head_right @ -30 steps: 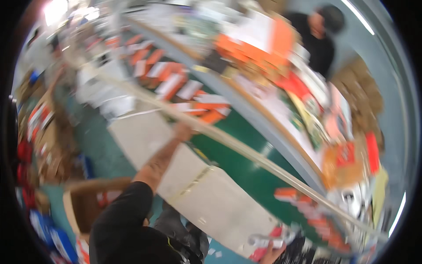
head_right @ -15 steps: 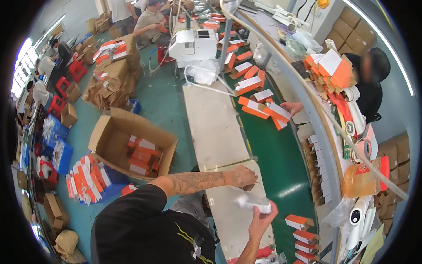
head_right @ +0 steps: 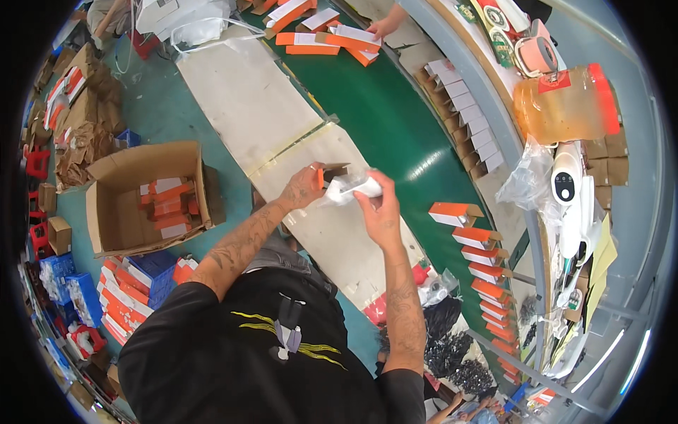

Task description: Packing electronic thermometer-like devices into individual orange and white cardboard boxes at a factory assembly line.

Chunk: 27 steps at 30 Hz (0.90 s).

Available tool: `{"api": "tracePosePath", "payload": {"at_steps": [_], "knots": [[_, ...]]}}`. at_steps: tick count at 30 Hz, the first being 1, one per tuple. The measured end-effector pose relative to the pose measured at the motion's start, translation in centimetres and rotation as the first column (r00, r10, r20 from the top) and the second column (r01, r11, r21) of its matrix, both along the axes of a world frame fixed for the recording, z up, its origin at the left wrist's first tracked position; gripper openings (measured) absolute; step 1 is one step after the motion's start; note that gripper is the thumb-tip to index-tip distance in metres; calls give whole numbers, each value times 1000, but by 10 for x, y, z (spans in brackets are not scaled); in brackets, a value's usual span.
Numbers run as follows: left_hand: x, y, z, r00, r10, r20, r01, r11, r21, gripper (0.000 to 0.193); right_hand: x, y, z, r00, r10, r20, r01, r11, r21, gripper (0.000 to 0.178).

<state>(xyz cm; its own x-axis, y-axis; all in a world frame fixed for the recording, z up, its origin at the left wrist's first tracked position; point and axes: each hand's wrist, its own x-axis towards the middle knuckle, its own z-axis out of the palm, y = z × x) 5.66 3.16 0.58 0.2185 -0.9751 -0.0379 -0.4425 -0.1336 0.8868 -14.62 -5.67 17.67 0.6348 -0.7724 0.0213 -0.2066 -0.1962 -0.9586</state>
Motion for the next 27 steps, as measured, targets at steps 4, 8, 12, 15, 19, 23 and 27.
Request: {"api": "tracePosePath", "payload": {"at_steps": [4,8,12,15,19,23,27], "knots": [[13,-8,15,990,-132,-40,137,982,131,66,5,-22,19,993,97,61,-99,995,31,53],[22,-11,13,969,-178,-174,204,969,141,67,27,-32,4,980,195,-47,-198,979,-58,46],[26,-10,24,968,-188,-164,205,974,92,68,35,-19,-27,959,146,-244,-241,872,-425,45],[29,-6,22,974,-149,-171,165,982,89,70,40,-12,-41,954,47,-296,-244,699,-673,51],[34,-13,21,974,-170,-153,200,957,208,75,43,-4,-50,910,-40,-413,-351,458,-817,47],[39,-8,-20,986,-134,-96,139,989,54,70,53,20,-82,840,-8,-542,-462,513,-723,49],[42,-25,29,939,-255,-229,265,964,11,60,70,1,-46,942,-145,-303,-84,772,-630,45]]}}
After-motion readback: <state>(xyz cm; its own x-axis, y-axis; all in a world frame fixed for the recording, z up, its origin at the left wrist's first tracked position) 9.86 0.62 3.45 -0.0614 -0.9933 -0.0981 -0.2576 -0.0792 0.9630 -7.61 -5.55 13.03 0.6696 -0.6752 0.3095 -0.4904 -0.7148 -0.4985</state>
